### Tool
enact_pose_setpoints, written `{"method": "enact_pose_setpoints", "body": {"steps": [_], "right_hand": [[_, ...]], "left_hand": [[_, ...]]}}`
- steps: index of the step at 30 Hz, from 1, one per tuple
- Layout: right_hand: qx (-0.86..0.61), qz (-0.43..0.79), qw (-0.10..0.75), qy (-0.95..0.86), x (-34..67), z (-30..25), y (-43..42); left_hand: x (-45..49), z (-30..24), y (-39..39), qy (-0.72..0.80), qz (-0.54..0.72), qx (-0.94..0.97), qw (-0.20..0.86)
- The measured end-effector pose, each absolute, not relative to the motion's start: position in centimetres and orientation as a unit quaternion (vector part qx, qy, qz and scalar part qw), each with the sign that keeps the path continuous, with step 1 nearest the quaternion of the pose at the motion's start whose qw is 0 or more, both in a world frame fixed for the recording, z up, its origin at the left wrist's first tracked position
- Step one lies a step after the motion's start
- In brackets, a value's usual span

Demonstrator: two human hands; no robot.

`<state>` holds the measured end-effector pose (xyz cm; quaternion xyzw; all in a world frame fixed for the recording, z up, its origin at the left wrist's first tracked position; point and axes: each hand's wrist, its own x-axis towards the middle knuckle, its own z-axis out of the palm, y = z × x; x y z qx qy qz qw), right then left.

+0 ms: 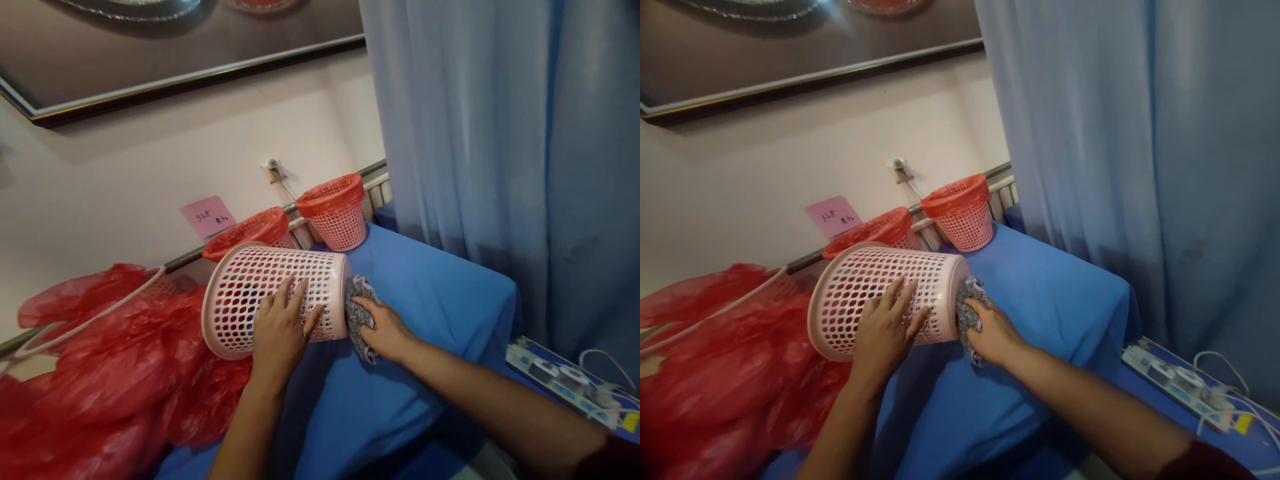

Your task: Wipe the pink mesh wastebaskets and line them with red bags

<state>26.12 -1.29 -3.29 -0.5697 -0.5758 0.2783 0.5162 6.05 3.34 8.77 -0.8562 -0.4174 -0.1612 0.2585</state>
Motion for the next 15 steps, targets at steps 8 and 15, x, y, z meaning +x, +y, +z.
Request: {"method": "enact_pose_setpoints", "body": {"steps": [8,15], "right_hand": [[-0.537,0.215,0.575,-0.579,25.8,-3.9,-3.3],[-0.602,0.402,0.434,-0.537,25.7,-5.1,-3.4]], "left_hand": [[5.9,8.5,3.3,-0.418,-0.175,-0.853,0.258],[5.9,8.4,3.2,-0.421,-0.172,-0.855,0.249]]}}
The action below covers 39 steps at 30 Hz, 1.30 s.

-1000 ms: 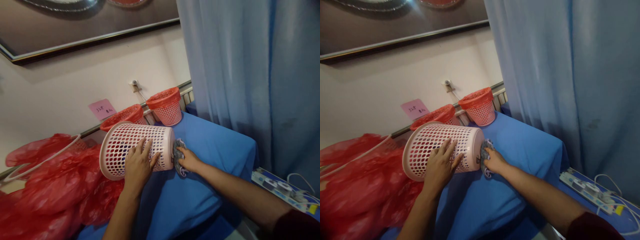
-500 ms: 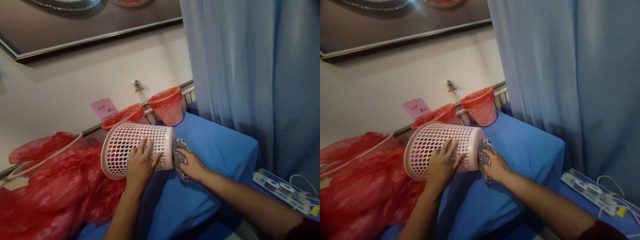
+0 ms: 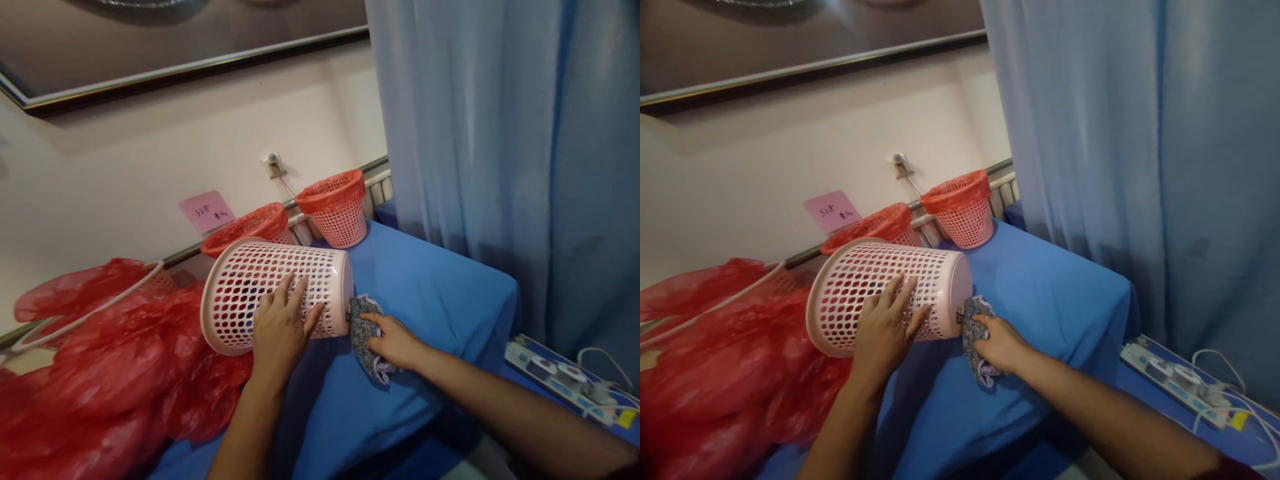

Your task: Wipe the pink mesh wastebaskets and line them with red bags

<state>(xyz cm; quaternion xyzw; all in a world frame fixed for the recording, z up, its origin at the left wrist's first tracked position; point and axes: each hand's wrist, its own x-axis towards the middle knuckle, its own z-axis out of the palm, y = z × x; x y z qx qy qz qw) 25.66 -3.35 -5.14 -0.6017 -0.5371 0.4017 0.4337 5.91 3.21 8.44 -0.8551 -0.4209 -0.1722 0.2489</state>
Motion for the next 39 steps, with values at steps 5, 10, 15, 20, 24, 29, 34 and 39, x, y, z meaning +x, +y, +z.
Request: {"method": "enact_pose_setpoints", "body": {"steps": [5,10,15,20,24,29,34,39], "right_hand": [[-0.571,0.328,0.567,-0.494,25.9,-5.1,-2.5],[-0.593,0.356,0.398,-0.603,26.3,-4.0,-2.0],[-0.647,0.365,0.374,-0.556,28.4,-2.1,0.3],[-0.617,0.326,0.474,-0.537,27.4,-3.0,0.9],[-0.621,0.370,0.405,-0.560,26.5,-4.3,0.5],[-0.638,0.358,0.421,-0.536,27.8,-3.5,2.2],[-0.633,0.314,0.436,-0.557,28.0,-3.4,3.4],[-0.651,0.339,0.402,-0.548,28.6,-3.3,3.9]], "left_hand": [[5.8,8.2,3.2,-0.422,-0.177,-0.853,0.252],[5.7,8.2,3.3,-0.422,-0.169,-0.853,0.259],[5.8,8.1,3.1,-0.422,-0.179,-0.851,0.257],[5.8,8.0,3.0,-0.426,-0.186,-0.847,0.259],[5.7,7.9,3.0,-0.424,-0.188,-0.848,0.256],[5.8,7.8,2.9,-0.425,-0.196,-0.849,0.246],[5.9,7.9,2.8,-0.430,-0.199,-0.842,0.257],[5.9,7.8,2.9,-0.430,-0.195,-0.842,0.260]]}}
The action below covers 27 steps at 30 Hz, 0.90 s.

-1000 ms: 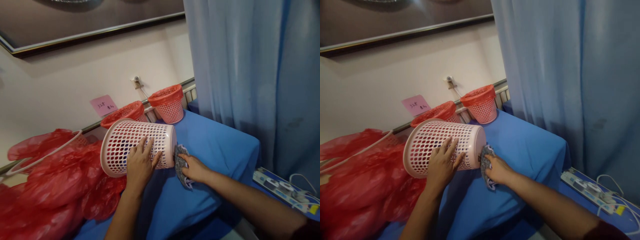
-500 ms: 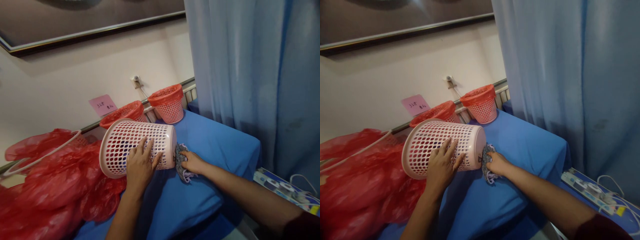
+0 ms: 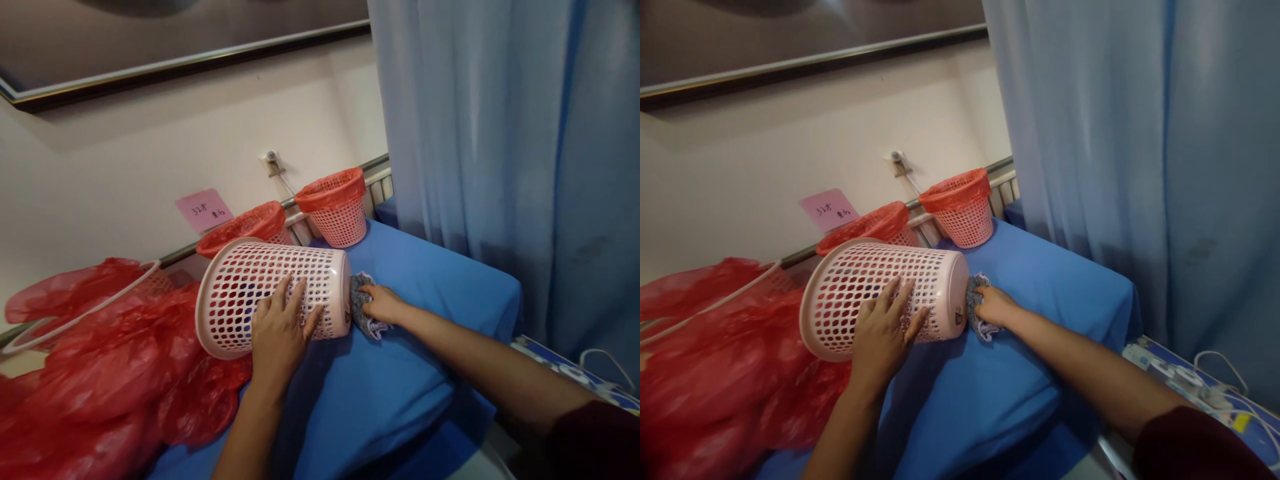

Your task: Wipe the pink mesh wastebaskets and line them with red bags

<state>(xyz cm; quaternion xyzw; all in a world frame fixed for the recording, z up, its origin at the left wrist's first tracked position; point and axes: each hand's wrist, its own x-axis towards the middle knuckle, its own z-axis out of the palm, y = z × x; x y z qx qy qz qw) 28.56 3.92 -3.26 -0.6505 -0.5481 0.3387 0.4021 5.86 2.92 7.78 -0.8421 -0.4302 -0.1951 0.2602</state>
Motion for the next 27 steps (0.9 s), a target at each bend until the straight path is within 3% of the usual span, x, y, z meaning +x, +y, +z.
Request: {"method": "enact_pose_setpoints", "body": {"steps": [6,12,16,18,24,27], "right_hand": [[-0.618,0.260,0.524,-0.526,28.4,-2.2,5.0],[-0.641,0.328,0.446,-0.532,28.4,-3.4,4.3],[-0.532,0.169,0.605,-0.568,28.4,-3.1,3.5],[-0.472,0.107,0.644,-0.593,28.1,-3.2,3.5],[-0.602,0.258,0.513,-0.555,28.8,-4.6,5.2],[-0.535,0.212,0.597,-0.559,29.1,-4.1,4.4]], "left_hand": [[5.7,7.5,3.1,-0.427,-0.206,-0.842,0.257],[5.7,7.4,3.2,-0.427,-0.199,-0.841,0.267],[5.8,7.4,3.1,-0.431,-0.201,-0.838,0.268],[5.8,7.4,3.1,-0.432,-0.201,-0.837,0.268],[5.8,7.3,3.2,-0.431,-0.206,-0.837,0.267],[5.7,7.2,3.1,-0.429,-0.211,-0.838,0.264]]}}
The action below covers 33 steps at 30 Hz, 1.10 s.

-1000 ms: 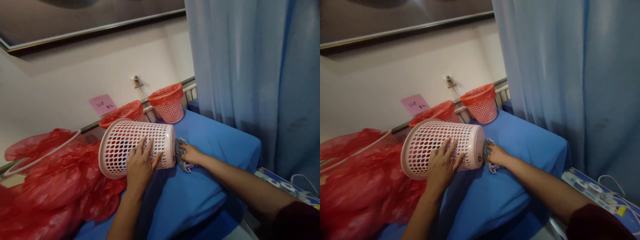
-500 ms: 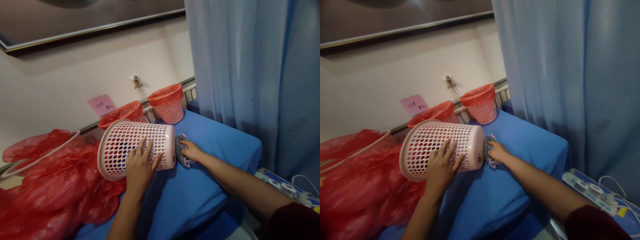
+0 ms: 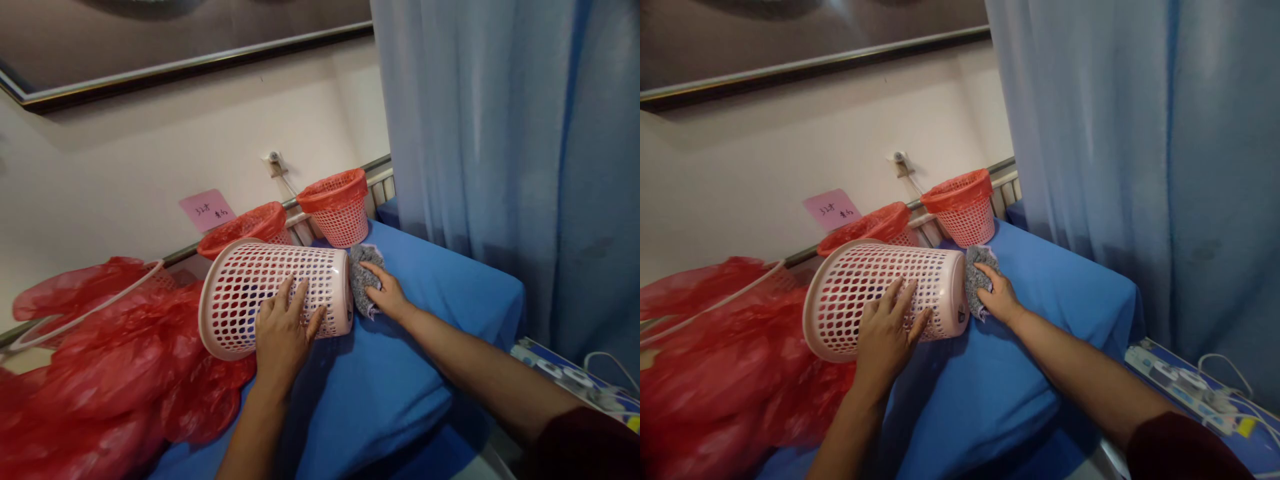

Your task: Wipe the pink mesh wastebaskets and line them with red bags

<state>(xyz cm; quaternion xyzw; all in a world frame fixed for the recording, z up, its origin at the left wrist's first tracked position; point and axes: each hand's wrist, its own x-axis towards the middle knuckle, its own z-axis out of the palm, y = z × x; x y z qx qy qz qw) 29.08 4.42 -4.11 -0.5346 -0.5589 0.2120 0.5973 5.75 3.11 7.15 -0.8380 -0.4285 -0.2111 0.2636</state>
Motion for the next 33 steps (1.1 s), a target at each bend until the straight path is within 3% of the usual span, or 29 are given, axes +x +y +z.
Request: {"method": "enact_pose_setpoints", "body": {"steps": [2,4,10,14,16,23,25,30,33], "right_hand": [[-0.457,0.165,0.658,-0.575,28.5,-3.7,3.2],[-0.431,0.147,0.663,-0.595,27.6,-3.7,2.1],[-0.606,0.212,0.506,-0.576,26.4,-5.1,0.7],[-0.525,0.122,0.603,-0.588,26.0,-4.8,-1.5],[-0.463,0.097,0.605,-0.640,25.5,-4.8,-3.0],[-0.602,0.254,0.400,-0.643,25.2,-5.9,-3.6],[-0.608,0.289,0.422,-0.607,25.8,-5.9,-2.6],[-0.518,0.223,0.627,-0.538,26.6,-4.8,-0.4],[-0.503,0.259,0.598,-0.568,26.7,-4.6,1.0]], "left_hand": [[5.7,7.1,3.0,-0.430,-0.211,-0.838,0.263],[5.7,7.2,3.0,-0.433,-0.210,-0.836,0.263],[5.8,7.2,3.0,-0.430,-0.211,-0.836,0.268],[5.9,7.2,2.9,-0.436,-0.209,-0.832,0.272],[5.9,7.1,2.9,-0.440,-0.210,-0.830,0.272],[5.9,7.0,2.8,-0.438,-0.220,-0.831,0.263],[5.9,7.0,2.7,-0.437,-0.222,-0.833,0.256],[5.8,7.0,2.7,-0.434,-0.229,-0.836,0.248],[5.9,6.9,2.8,-0.440,-0.229,-0.830,0.253]]}}
